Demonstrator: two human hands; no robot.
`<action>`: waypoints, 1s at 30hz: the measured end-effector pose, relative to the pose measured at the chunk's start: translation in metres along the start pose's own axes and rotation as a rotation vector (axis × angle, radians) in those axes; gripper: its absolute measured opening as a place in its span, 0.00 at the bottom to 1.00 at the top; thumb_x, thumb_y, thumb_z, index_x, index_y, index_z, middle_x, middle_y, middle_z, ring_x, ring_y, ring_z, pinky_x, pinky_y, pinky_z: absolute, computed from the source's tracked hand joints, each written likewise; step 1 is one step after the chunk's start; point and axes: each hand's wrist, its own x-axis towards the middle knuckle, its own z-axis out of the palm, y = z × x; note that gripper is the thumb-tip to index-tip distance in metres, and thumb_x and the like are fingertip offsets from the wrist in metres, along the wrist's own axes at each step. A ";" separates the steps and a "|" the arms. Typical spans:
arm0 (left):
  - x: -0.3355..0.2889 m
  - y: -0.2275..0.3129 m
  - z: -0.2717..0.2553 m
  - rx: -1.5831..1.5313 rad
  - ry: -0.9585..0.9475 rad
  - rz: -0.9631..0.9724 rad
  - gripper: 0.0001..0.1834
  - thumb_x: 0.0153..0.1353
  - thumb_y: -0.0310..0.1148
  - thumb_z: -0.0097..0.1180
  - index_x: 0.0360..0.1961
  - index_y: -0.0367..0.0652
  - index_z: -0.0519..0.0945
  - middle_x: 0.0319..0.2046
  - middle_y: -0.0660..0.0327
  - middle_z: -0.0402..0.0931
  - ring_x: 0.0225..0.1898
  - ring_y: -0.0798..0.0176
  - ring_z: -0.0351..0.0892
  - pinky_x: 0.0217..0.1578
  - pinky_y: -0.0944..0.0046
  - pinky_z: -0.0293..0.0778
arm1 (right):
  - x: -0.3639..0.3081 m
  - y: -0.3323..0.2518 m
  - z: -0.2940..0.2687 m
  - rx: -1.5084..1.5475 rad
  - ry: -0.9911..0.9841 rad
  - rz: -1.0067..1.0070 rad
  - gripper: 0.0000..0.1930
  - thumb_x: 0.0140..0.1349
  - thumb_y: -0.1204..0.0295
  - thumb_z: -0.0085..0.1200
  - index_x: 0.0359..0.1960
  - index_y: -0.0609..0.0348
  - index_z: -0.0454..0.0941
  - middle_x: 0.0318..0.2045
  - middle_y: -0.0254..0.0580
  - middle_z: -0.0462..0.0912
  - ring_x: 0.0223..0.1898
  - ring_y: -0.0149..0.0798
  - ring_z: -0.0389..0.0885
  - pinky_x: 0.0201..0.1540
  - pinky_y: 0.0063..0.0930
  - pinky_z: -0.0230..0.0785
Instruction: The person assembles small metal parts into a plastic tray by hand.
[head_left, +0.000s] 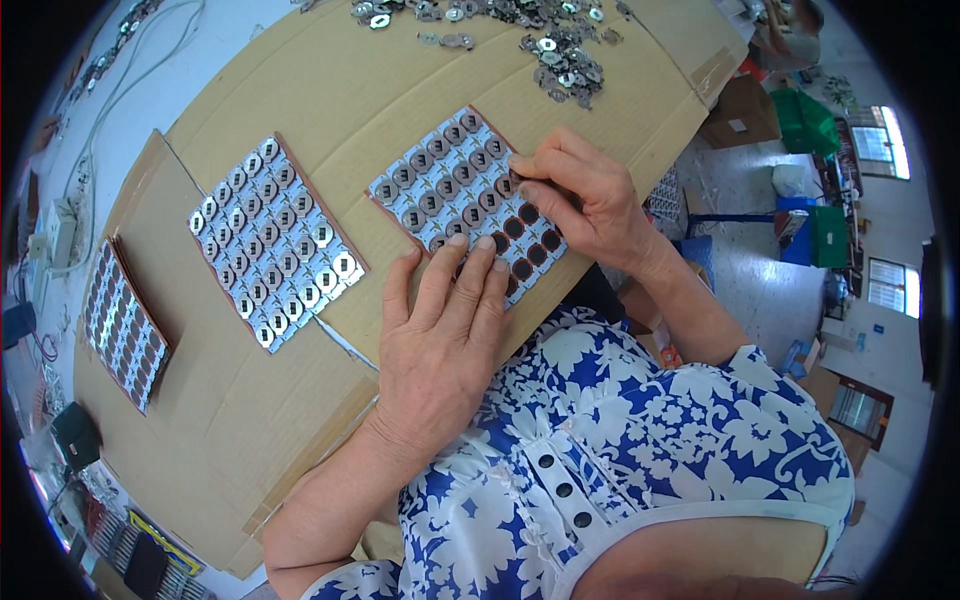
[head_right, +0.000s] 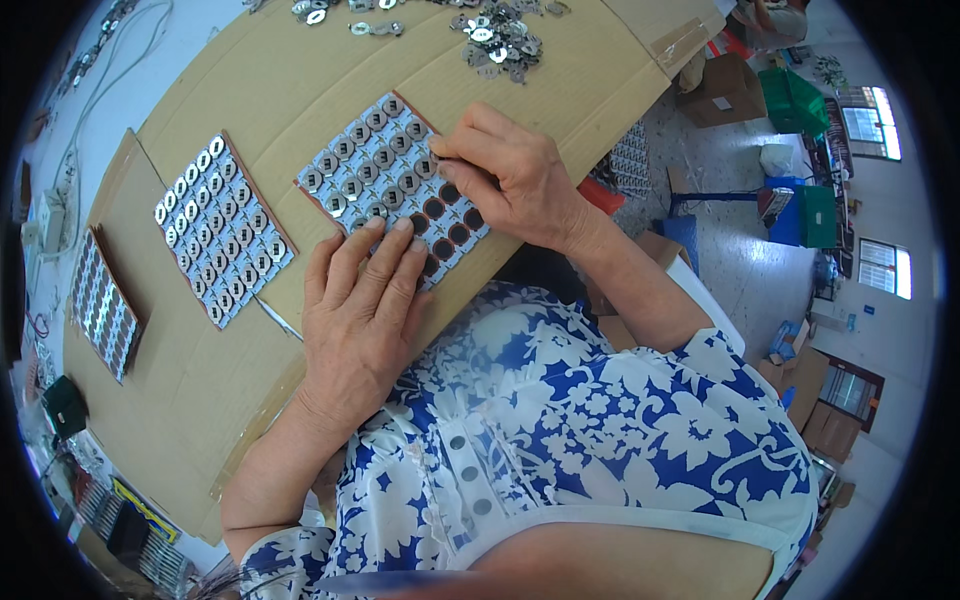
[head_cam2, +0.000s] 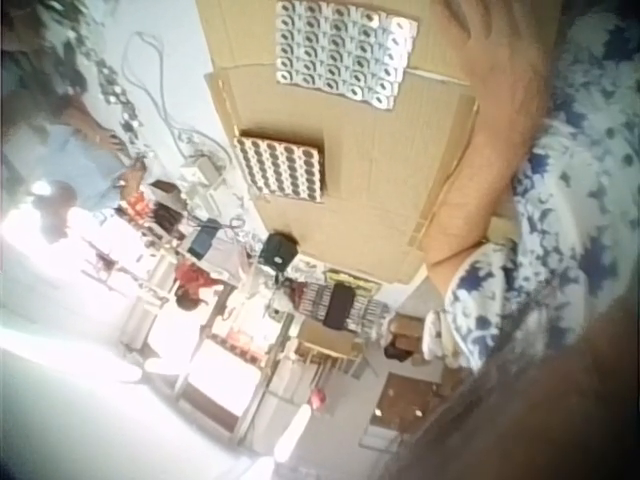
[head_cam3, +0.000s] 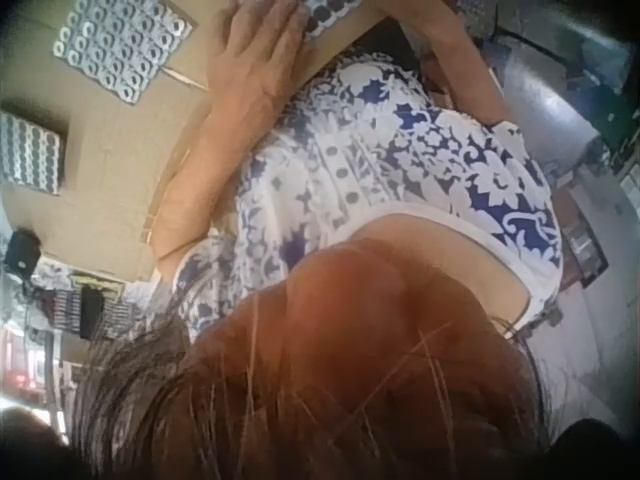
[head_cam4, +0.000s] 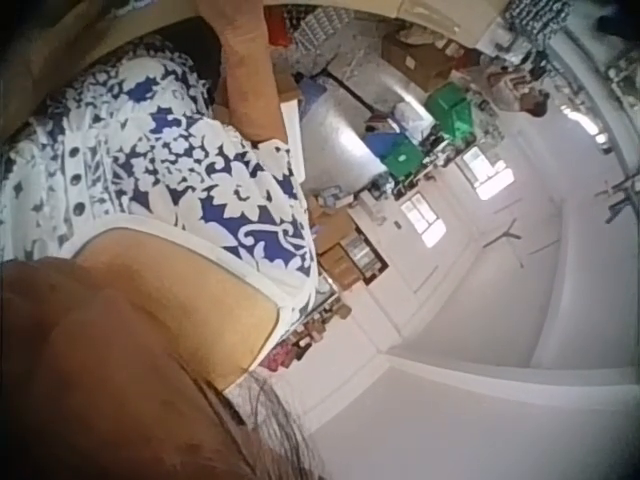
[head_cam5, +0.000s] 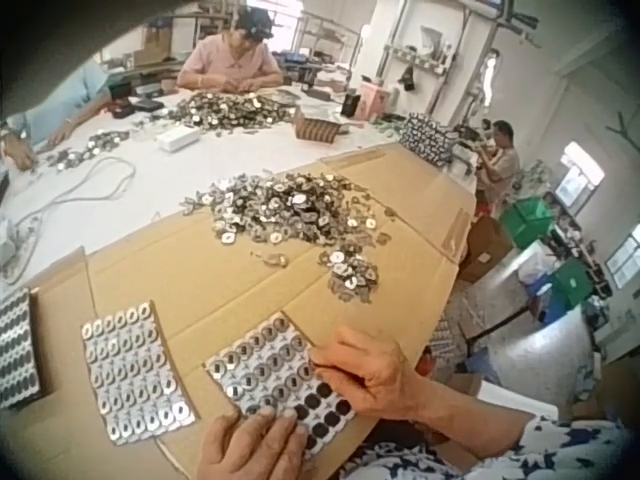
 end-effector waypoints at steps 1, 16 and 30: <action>0.000 0.000 0.000 0.007 0.006 0.002 0.26 0.65 0.31 0.69 0.63 0.32 0.85 0.69 0.48 0.82 0.74 0.44 0.76 0.74 0.31 0.68 | 0.000 0.000 -0.001 0.032 -0.020 0.036 0.10 0.70 0.80 0.68 0.51 0.64 0.88 0.35 0.43 0.84 0.36 0.43 0.88 0.40 0.34 0.78; 0.002 -0.008 0.002 0.049 0.079 -0.019 0.30 0.62 0.31 0.76 0.65 0.35 0.84 0.70 0.51 0.82 0.70 0.43 0.78 0.73 0.32 0.69 | 0.126 0.070 0.009 -0.251 -0.021 0.036 0.11 0.74 0.73 0.64 0.52 0.66 0.88 0.37 0.45 0.87 0.37 0.39 0.84 0.43 0.36 0.77; 0.002 -0.010 -0.001 -0.084 0.163 0.053 0.26 0.58 0.28 0.71 0.58 0.30 0.86 0.55 0.46 0.84 0.56 0.46 0.84 0.57 0.44 0.81 | 0.017 -0.009 -0.015 0.819 -0.090 0.549 0.10 0.78 0.76 0.66 0.55 0.67 0.88 0.33 0.29 0.88 0.27 0.19 0.82 0.24 0.16 0.71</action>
